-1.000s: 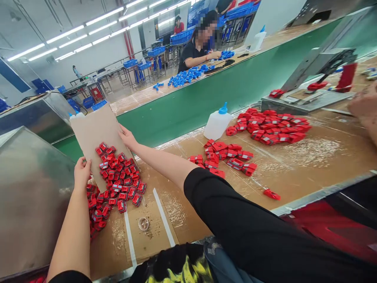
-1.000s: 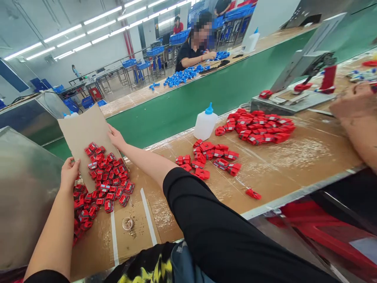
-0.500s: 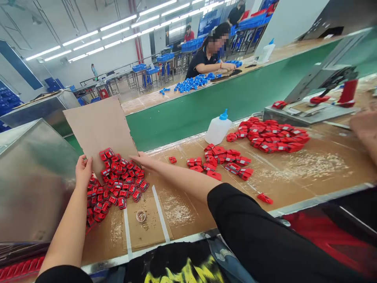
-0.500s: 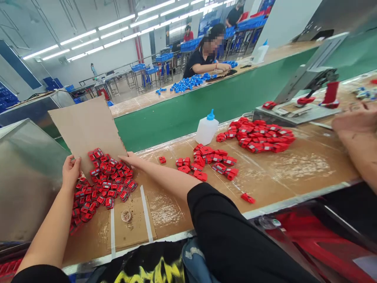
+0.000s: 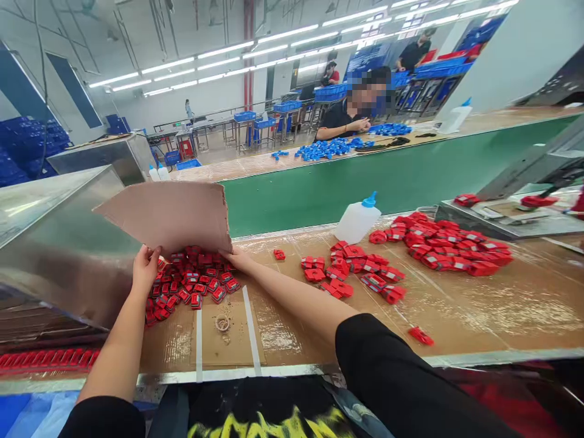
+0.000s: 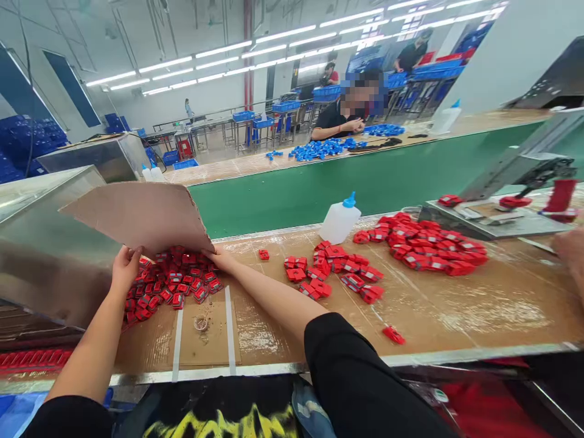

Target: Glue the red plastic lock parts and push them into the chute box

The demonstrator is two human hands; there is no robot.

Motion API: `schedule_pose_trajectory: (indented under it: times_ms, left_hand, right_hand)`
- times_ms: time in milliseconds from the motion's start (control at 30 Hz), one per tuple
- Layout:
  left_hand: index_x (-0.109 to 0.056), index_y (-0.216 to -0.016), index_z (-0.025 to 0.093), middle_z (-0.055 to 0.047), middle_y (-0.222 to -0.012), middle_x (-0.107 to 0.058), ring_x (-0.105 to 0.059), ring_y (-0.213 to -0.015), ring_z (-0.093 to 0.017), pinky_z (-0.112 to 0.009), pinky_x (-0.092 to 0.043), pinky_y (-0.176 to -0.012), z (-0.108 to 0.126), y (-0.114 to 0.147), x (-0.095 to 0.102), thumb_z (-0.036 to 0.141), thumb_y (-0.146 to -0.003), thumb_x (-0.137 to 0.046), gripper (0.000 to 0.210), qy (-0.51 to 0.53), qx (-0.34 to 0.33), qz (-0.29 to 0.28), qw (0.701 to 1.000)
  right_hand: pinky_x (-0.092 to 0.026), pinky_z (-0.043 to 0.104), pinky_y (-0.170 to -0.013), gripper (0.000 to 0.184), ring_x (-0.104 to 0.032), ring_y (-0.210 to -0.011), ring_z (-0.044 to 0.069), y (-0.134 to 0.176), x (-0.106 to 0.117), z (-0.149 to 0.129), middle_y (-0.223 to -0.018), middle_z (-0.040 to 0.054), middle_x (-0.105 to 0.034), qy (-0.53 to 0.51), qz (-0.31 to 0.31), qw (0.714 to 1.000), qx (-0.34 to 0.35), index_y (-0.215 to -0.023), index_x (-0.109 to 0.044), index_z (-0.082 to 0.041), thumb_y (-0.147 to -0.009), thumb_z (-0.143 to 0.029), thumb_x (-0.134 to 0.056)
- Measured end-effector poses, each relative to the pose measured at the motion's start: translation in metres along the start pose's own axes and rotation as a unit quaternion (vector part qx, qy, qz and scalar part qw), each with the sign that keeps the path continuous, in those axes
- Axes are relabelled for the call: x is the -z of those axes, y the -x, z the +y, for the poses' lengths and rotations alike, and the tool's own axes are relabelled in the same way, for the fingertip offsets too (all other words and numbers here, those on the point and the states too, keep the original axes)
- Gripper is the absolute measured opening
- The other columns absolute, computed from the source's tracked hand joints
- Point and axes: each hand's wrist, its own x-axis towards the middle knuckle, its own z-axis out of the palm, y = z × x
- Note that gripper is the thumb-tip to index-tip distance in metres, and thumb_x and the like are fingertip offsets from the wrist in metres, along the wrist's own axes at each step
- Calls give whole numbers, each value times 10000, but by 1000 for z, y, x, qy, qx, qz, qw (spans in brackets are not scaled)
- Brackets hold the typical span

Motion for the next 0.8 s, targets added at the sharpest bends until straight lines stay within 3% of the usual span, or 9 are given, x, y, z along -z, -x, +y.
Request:
schedule_pose_trajectory:
  times_ms: [133, 200, 367, 467, 633, 733, 800]
  left_hand:
    - [-558, -767, 214, 29, -615, -537, -486, -562, -132, -253, -374, -542, -2, 16, 2, 546, -880, -627, 357, -21, -15, 25, 999]
    - [-596, -780, 214, 16, -639, -581, -524, -596, -145, -265, -406, -581, -1, 17, 0, 540, -887, -620, 343, -20, -20, 27, 999]
    - [-731, -939, 189, -53, -870, -763, -664, -775, -208, -316, -504, -724, 13, -5, -5, 518, -805, -709, 356, 21, -28, -19, 999]
    - [-748, -885, 170, -48, -820, -759, -665, -770, -214, -309, -505, -699, 28, -20, -7, 501, -777, -749, 349, 43, -39, -22, 998]
    - [-671, -770, 147, 42, -555, -566, -499, -491, -98, -229, -368, -486, 78, -31, 0, 444, -866, -736, 319, 70, -59, 41, 995]
    - [-640, -834, 138, 79, -534, -496, -409, -398, -59, -201, -301, -415, 119, -24, 24, 450, -903, -732, 332, 96, -78, 95, 988]
    - [-642, -920, 133, 74, -591, -527, -435, -421, -58, -187, -336, -420, 140, -11, 49, 470, -929, -713, 344, 113, -101, 131, 980]
  right_hand:
    - [-512, 468, -1024, 443, -638, -1123, 334, 7, 4, 4, -983, 75, -767, 18, -22, 999, 34, -863, -751, -181, -805, -619, -721]
    - [-505, 488, -1045, 444, -632, -1160, 346, 6, 7, 8, -1046, 86, -766, 25, -23, 998, 46, -904, -760, -187, -814, -620, -713]
    - [-467, 519, -1110, 495, -638, -1204, 343, -14, 13, 14, -1182, 108, -749, 34, -12, 998, 50, -1047, -760, -199, -810, -632, -716]
    - [-469, 522, -1112, 539, -644, -1198, 335, -25, 17, 18, -1159, 108, -751, 37, 3, 998, 46, -1086, -739, -193, -799, -648, -718]
    - [-546, 457, -1022, 598, -673, -1126, 268, -26, 20, 25, -1211, 134, -721, 40, 38, 998, 43, -1257, -639, -194, -848, -629, -653]
    - [-540, 450, -1038, 515, -676, -1133, 250, -22, 19, 28, -1231, 145, -712, 57, 51, 996, 48, -1284, -620, -202, -875, -514, -650]
    - [-536, 450, -1038, 403, -686, -1098, 241, -20, 17, 28, -1165, 129, -734, 77, 49, 995, 46, -1226, -656, -203, -892, -426, -641]
